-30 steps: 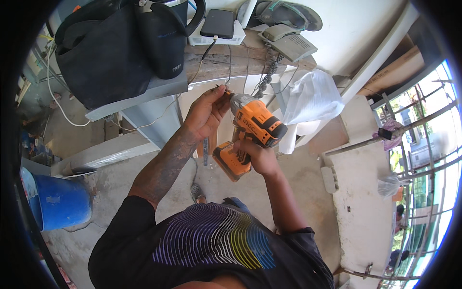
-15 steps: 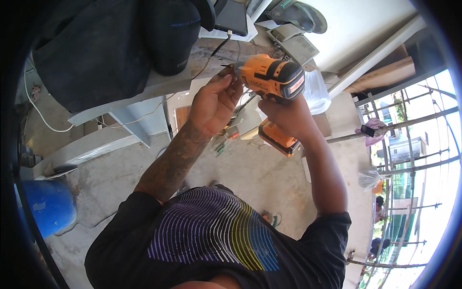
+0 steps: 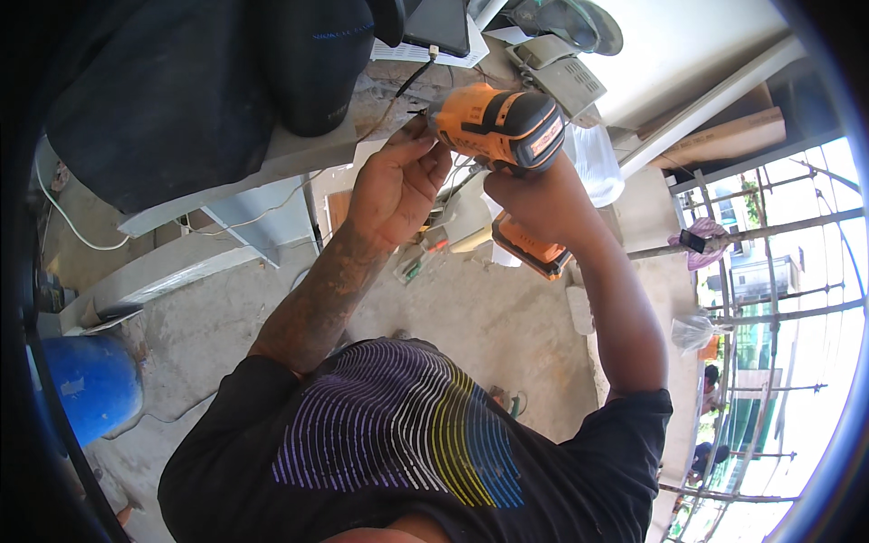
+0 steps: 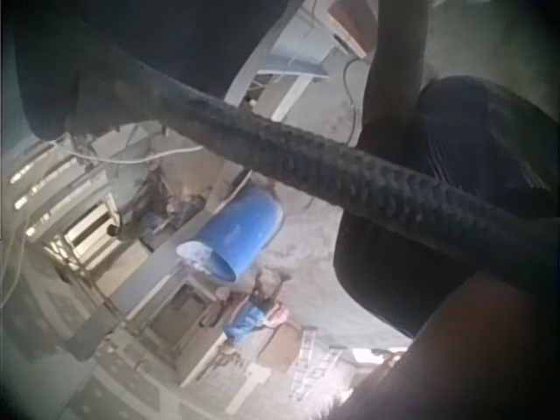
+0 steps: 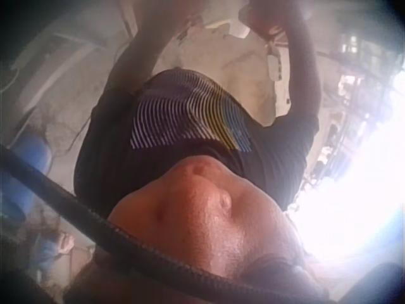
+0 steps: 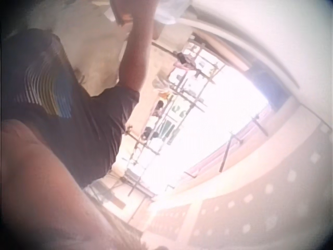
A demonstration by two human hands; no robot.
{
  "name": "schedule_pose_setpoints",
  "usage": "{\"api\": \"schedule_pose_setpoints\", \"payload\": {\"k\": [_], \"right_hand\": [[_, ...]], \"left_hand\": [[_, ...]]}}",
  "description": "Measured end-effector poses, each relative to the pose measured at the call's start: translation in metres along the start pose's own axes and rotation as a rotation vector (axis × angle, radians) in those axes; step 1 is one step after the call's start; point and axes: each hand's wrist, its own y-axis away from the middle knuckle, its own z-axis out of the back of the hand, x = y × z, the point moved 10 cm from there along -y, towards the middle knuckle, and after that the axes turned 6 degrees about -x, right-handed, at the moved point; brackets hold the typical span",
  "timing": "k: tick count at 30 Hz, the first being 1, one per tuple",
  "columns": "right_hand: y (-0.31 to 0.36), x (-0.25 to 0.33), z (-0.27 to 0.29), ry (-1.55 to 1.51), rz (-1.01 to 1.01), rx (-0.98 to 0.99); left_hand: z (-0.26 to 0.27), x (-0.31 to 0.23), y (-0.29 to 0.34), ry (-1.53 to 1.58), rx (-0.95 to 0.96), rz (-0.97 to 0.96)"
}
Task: The person retrieves a power adapter and cable from a bag, plugs the adapter into a wall socket, and connects the cable to a black cylindrical device. They then use a cordless drill to tighten a screw on the device.
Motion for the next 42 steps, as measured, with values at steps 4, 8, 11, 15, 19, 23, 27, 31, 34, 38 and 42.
{"api": "schedule_pose_setpoints", "payload": {"k": [4, 8, 11, 15, 19, 23, 27, 31, 34, 38, 42], "right_hand": [[-0.006, -0.001, -0.001, 0.012, -0.039, 0.032], [-0.008, 0.0, -0.001, 0.007, -0.012, 0.032], [-0.009, 0.006, -0.001, 0.031, 0.058, 0.042], [-0.01, 0.006, 0.001, 0.099, 0.093, 0.004], [-0.011, 0.005, 0.001, 0.142, 0.024, 0.025], [-0.011, 0.002, 0.001, 0.15, -0.007, 0.037], [-0.011, 0.002, 0.001, 0.14, 0.008, 0.03], [-0.012, 0.001, 0.001, 0.16, -0.016, 0.028], [-0.011, -0.002, 0.0, 0.152, -0.037, 0.033], [-0.009, 0.001, 0.0, 0.107, 0.009, 0.035], [-0.012, -0.004, 0.0, 0.151, -0.052, 0.044]], "left_hand": [[0.003, 0.001, -0.006, -0.014, -0.016, 0.006], [0.006, 0.001, -0.01, 0.0, 0.008, 0.008], [0.007, 0.002, -0.011, 0.007, 0.01, 0.007], [0.007, 0.002, -0.012, 0.021, -0.004, 0.015], [0.003, -0.001, -0.008, 0.057, 0.004, 0.026], [0.004, 0.0, -0.008, 0.058, 0.03, 0.037], [0.003, 0.0, -0.007, 0.093, 0.057, 0.062], [0.005, 0.0, -0.007, 0.056, 0.012, 0.048], [0.004, -0.001, -0.006, 0.054, 0.018, 0.045], [0.004, 0.0, -0.005, 0.04, 0.025, 0.039], [0.005, 0.0, -0.004, 0.041, 0.004, 0.036]]}}
